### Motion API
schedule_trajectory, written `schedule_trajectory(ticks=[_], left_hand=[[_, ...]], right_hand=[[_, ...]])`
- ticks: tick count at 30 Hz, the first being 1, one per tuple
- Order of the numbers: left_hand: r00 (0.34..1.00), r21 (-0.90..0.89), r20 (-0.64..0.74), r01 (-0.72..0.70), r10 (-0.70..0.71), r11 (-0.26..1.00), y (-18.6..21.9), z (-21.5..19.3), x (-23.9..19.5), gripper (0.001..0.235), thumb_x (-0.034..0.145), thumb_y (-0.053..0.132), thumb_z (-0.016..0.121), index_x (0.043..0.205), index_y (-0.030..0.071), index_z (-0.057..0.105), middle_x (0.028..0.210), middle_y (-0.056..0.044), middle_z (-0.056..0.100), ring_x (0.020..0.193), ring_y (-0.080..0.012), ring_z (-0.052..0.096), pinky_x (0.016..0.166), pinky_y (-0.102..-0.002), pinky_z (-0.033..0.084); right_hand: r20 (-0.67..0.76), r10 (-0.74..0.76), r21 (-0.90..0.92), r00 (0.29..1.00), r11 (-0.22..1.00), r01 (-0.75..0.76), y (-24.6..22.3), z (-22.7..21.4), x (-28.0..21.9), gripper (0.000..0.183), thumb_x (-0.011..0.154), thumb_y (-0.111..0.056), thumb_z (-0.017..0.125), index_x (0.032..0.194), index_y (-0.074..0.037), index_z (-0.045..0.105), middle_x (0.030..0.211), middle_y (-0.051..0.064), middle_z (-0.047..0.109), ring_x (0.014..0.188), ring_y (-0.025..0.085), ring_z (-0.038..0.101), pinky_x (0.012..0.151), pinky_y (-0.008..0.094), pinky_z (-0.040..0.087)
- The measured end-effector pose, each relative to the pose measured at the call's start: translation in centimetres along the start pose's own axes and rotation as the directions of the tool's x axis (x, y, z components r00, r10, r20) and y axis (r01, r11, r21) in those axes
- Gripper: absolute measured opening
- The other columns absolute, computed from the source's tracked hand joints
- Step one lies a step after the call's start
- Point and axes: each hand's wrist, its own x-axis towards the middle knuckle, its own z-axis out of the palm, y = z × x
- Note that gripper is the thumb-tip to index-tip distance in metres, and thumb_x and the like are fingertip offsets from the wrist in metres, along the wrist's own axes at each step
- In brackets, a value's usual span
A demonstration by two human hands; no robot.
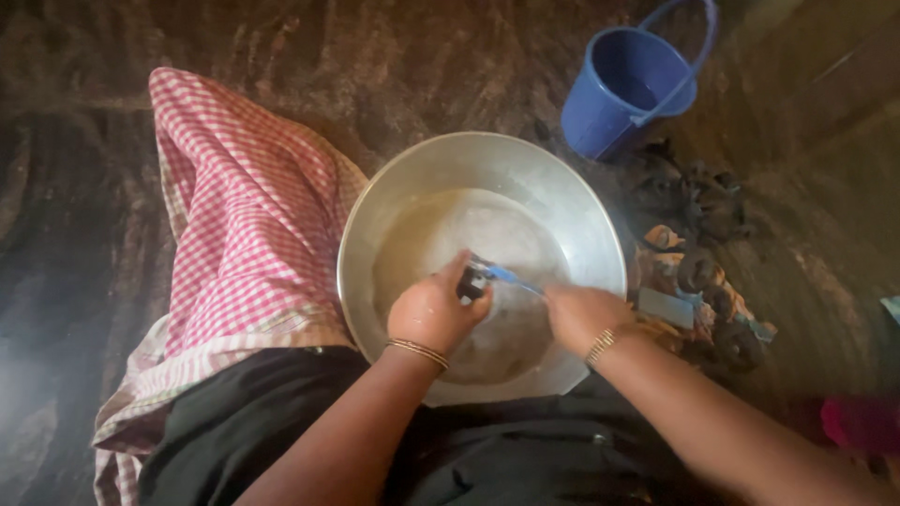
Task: The person sits on the floor and washes several small metal tools in a basin of soapy water using a blue toothbrush. They scrub each tool, rinse it in the basin, and place it on the floor beside them.
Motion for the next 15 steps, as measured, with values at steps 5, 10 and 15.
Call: schedule_trajectory(ticks=[5,10,15], left_hand=[[0.989,0.006,-0.105,0.103,-0.102,0.995,-1.1,-1.3,0.5,0.066,0.078,0.049,0.076,0.135,0.018,0.063,0.098,-0.015,0.076,0.088,-0.0348,0.072,0.078,-0.045,0.056],[0.978,-0.005,-0.207,-0.014,0.012,1.000,-2.0,-1.1,1.1,0.073,0.076,0.048,0.077,0.139,0.017,0.059,0.093,-0.012,0.077,0.081,-0.0316,0.074,0.072,-0.044,0.058],[0.923,0.404,-0.022,-0.344,0.385,0.847,-2.1,-0.2,1.5,0.072,0.086,0.048,0.074,0.150,0.023,0.051,0.082,-0.011,0.075,0.070,-0.0309,0.072,0.061,-0.045,0.057]], right_hand=[[-0.019,-0.053,0.034,0.998,0.998,0.054,-1.7,-0.2,2.4,0.027,0.099,-0.032,0.048,0.110,-0.017,0.068,0.095,0.016,0.074,0.089,0.040,0.070,0.077,0.054,0.053],[-0.061,-0.046,0.068,0.997,0.996,0.050,1.2,-0.1,3.2,0.029,0.099,-0.034,0.048,0.111,-0.016,0.068,0.101,0.016,0.073,0.094,0.039,0.069,0.082,0.054,0.053],[-0.060,0.071,0.003,0.996,0.998,-0.070,3.4,1.8,4.3,0.030,0.104,-0.026,0.043,0.120,-0.012,0.063,0.107,0.017,0.073,0.100,0.039,0.070,0.086,0.053,0.055]])
